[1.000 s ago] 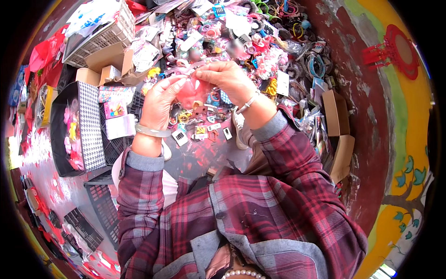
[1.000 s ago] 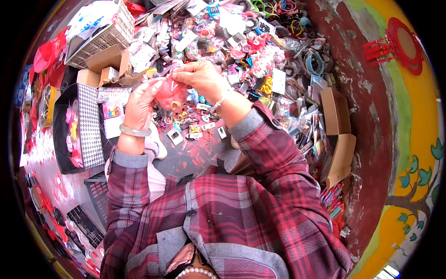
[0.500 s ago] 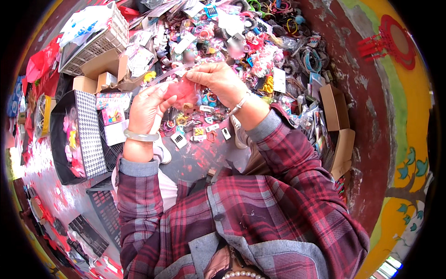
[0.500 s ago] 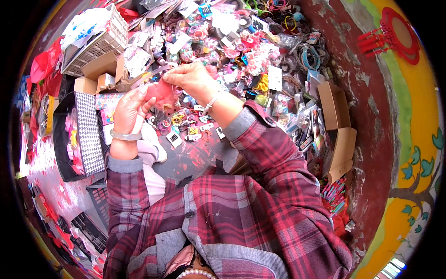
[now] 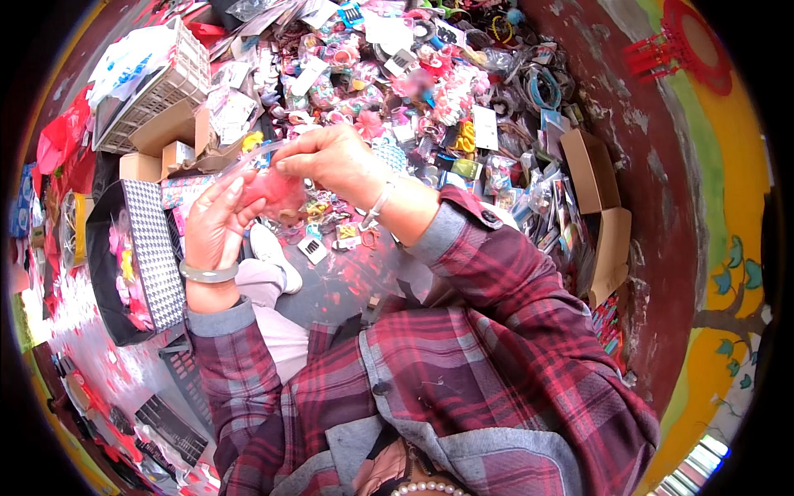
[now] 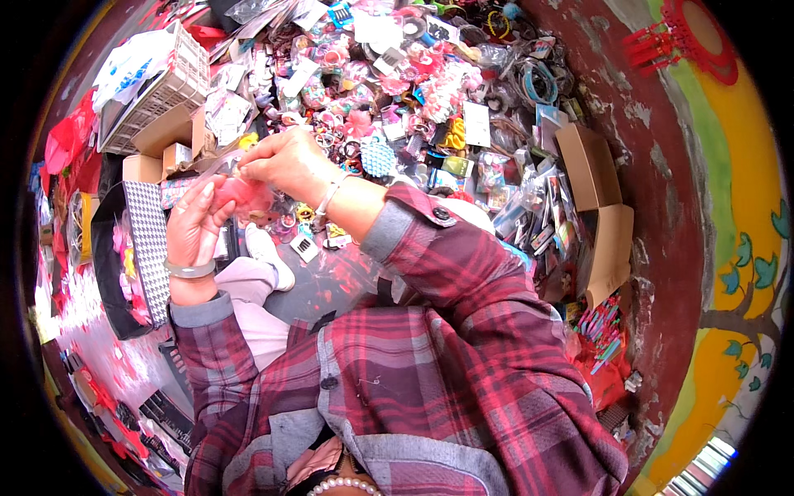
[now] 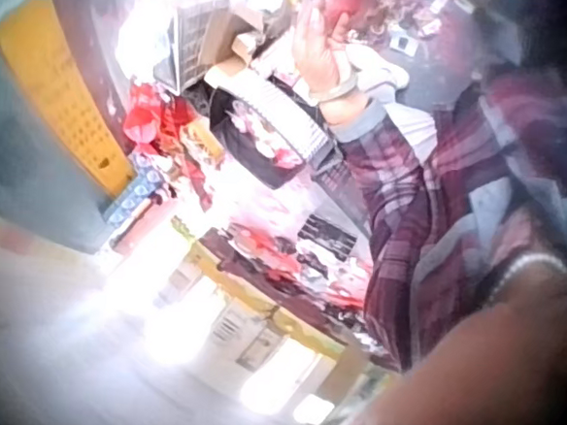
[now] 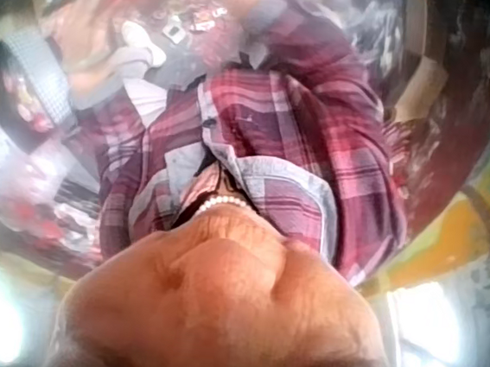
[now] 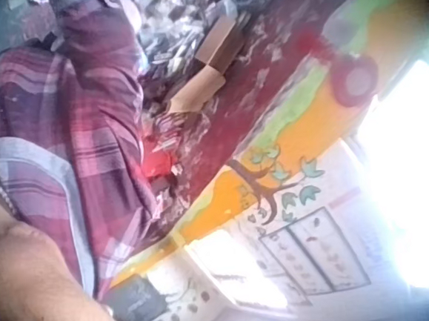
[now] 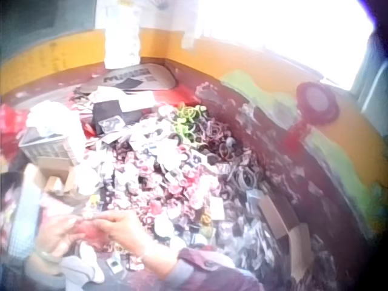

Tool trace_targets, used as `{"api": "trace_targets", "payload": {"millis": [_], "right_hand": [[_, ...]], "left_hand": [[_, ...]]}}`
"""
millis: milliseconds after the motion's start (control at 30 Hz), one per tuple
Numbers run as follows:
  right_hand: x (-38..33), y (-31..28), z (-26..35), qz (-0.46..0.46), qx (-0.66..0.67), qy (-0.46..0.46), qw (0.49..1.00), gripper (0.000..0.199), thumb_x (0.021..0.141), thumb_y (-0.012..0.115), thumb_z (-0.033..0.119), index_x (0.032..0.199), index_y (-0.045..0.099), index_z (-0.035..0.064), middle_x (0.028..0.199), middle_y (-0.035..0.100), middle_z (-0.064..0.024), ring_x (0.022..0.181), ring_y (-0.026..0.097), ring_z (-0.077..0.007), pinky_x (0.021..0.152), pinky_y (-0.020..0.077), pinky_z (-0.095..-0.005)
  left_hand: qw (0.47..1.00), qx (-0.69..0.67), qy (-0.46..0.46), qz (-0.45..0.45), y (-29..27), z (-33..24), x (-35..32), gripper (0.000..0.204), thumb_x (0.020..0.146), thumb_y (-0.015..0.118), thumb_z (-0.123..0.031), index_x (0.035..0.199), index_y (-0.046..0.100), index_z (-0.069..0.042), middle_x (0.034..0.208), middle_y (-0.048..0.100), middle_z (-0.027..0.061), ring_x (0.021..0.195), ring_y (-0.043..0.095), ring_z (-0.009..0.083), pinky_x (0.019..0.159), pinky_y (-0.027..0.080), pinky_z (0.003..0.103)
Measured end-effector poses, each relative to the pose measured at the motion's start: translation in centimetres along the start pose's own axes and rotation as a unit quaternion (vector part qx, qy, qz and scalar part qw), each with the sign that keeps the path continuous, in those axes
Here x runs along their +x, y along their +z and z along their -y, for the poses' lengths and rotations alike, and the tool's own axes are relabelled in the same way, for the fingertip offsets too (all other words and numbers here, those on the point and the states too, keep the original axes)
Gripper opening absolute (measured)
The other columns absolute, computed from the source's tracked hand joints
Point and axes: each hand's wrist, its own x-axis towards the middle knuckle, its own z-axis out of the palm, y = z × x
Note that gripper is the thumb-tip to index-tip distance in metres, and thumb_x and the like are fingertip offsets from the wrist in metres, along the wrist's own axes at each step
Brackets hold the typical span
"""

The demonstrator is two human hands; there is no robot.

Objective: The person sits on the floor and sorts through a large pile of hair accessories. They pick up various items, including hair clips and scrunchies, examine them, and place them into small plastic bags.

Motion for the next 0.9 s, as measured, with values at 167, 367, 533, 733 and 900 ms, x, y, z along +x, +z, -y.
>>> {"api": "trace_targets", "payload": {"millis": [167,367,533,733,900], "right_hand": [[-0.4,1.2,0.6,-0.011,0.044,0.049,0.998,0.011,0.076,0.064,0.009,0.084,0.068,0.0009,0.071,0.064,-0.0026,0.062,0.054,-0.0061,0.054,0.0436,-0.0212],[-0.9,2.4,0.5,-0.026,0.11,-0.027,0.993,0.009,0.073,0.063,0.005,0.078,0.067,-0.0016,0.073,0.064,-0.0074,0.061,0.057,-0.0093,0.055,0.0482,-0.0242],[-2.5,2.6,1.8,0.007,0.076,-0.054,0.996,0.009,0.074,0.063,0.004,0.08,0.065,-0.0025,0.083,0.065,-0.0079,0.075,0.059,-0.0117,0.067,0.049,-0.0251],[-3.6,2.6,1.5,0.036,0.007,-0.134,0.99,0.008,0.074,0.062,0.001,0.081,0.065,-0.0005,0.082,0.064,-0.0089,0.078,0.061,-0.016,0.07,0.0485,-0.0265],[-4.4,2.7,1.4,0.028,0.0,-0.133,0.991,0.008,0.073,0.062,0.001,0.081,0.065,-0.0007,0.081,0.064,-0.009,0.077,0.061,-0.0165,0.069,0.0485,-0.0282]], "left_hand": [[1.0,0.02,0.017,0.017,-0.9,-0.6,-0.8,0.023,0.087,0.05,-0.008,0.105,0.054,0.006,0.103,0.059,0.0149,0.087,0.061,0.0203,0.075,0.054,0.031],[0.998,0.038,0.028,0.044,-1.2,-1.8,-1.6,0.023,0.087,0.051,-0.008,0.103,0.055,0.007,0.101,0.059,0.0161,0.086,0.061,0.0209,0.074,0.053,0.03],[0.99,0.126,0.026,0.061,-0.7,-3.2,-3.2,0.019,0.086,0.051,-0.005,0.099,0.058,0.006,0.11,0.056,0.0191,0.092,0.06,0.021,0.071,0.053,0.025],[0.982,0.171,0.072,0.021,-0.5,-3.1,-5.2,0.018,0.082,0.052,0.001,0.098,0.059,0.007,0.115,0.052,0.0203,0.095,0.059,0.0213,0.072,0.052,0.022],[0.986,0.147,0.069,0.025,-0.4,-2.6,-5.4,0.018,0.081,0.051,0.004,0.097,0.059,0.008,0.111,0.054,0.0205,0.094,0.059,0.0209,0.078,0.051,0.025]]}}
